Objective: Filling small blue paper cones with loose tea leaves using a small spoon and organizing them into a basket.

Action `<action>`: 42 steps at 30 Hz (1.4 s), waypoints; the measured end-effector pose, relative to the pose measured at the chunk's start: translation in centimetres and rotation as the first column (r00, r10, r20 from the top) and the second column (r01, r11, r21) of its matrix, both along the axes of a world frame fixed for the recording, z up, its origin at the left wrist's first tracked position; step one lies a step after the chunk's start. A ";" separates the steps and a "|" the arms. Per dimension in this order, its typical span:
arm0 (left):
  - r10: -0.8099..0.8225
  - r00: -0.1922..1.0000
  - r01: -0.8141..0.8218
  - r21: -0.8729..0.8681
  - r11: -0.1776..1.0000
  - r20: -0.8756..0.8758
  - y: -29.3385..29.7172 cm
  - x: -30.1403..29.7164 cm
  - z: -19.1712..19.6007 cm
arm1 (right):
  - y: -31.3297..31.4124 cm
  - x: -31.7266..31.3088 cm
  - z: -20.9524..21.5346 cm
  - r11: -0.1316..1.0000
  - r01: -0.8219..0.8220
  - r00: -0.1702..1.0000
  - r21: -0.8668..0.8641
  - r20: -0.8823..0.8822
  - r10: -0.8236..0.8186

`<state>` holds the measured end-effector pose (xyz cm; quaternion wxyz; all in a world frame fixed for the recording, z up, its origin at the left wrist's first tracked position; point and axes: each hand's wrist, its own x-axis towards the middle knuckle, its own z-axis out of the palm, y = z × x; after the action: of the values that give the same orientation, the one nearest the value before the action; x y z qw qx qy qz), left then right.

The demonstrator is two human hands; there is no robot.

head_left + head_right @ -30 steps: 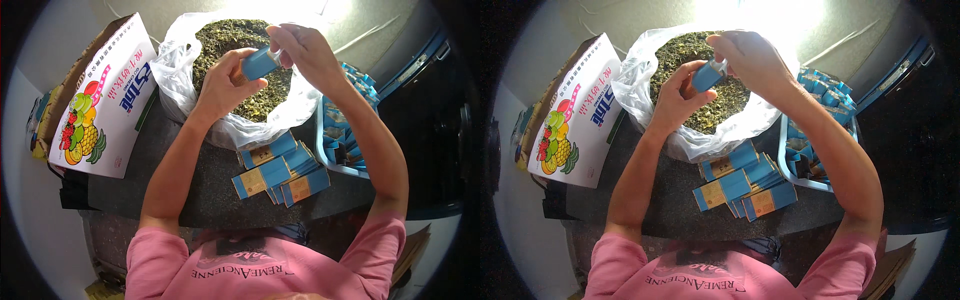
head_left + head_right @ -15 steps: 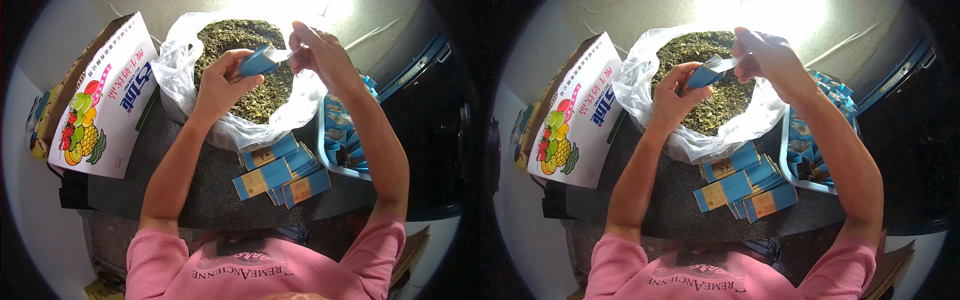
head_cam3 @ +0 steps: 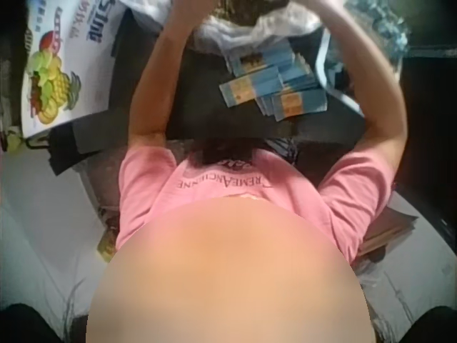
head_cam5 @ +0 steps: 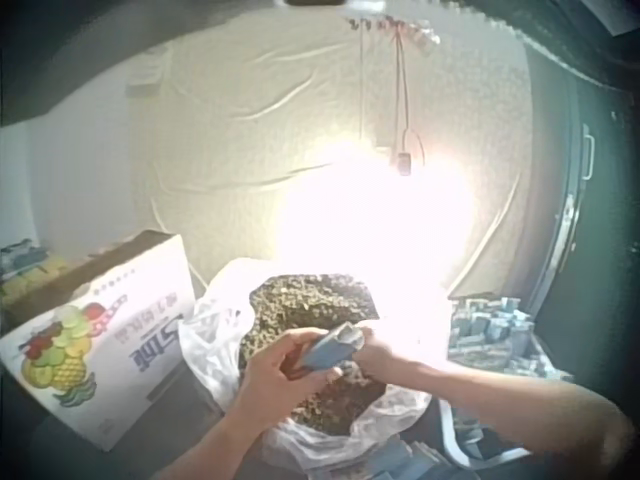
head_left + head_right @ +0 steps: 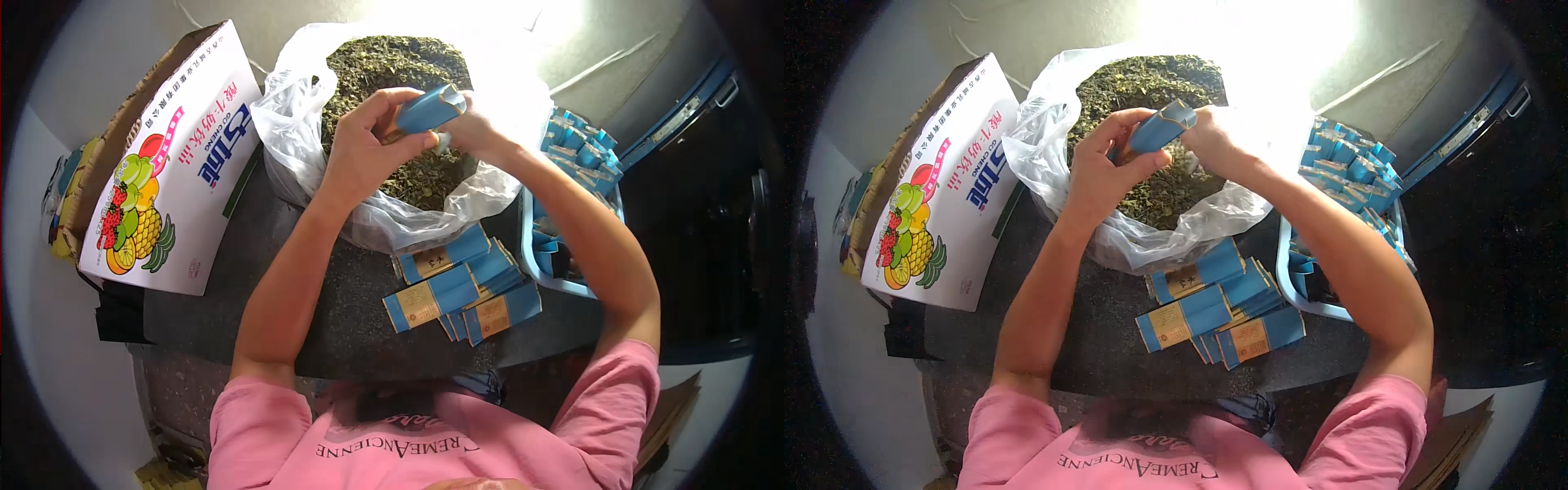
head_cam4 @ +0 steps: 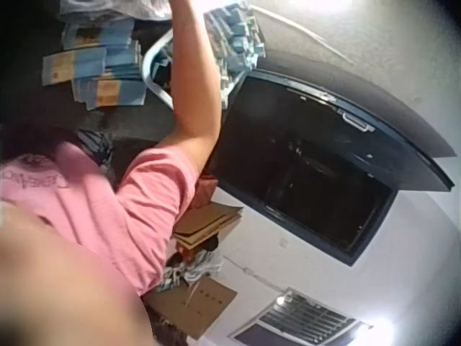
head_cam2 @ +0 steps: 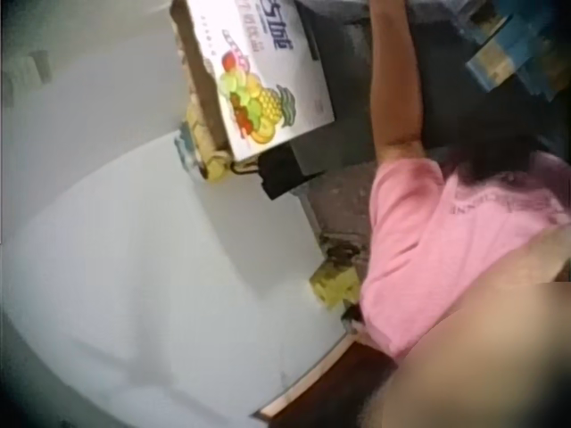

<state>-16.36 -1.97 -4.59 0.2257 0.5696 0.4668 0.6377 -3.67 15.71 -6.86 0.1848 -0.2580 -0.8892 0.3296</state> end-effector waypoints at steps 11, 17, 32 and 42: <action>0.036 0.999 -0.036 -0.013 0.999 0.004 0.3 -0.2 -0.1 | -1.7 4.4 8.5 0.868 0.136 0.924 -0.479 -0.256 -0.285; 0.043 0.998 -0.043 0.001 0.999 0.035 1.0 -0.6 -0.7 | -2.8 6.6 12.9 0.959 0.141 0.902 -0.246 -0.368 -0.227; 0.022 1.000 -0.022 0.020 1.000 0.015 1.5 -0.6 -1.1 | -7.8 4.6 12.6 0.619 -0.125 0.968 0.776 -0.043 0.249; 0.035 0.999 -0.035 -0.003 0.999 0.032 1.2 -0.7 -1.0 | -2.4 6.0 9.1 0.913 0.071 0.967 0.401 -0.253 0.036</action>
<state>-17.07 -0.81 -5.56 0.2224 0.5508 0.4739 0.6501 2.29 13.36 2.28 0.3499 -0.1774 -0.9047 0.1663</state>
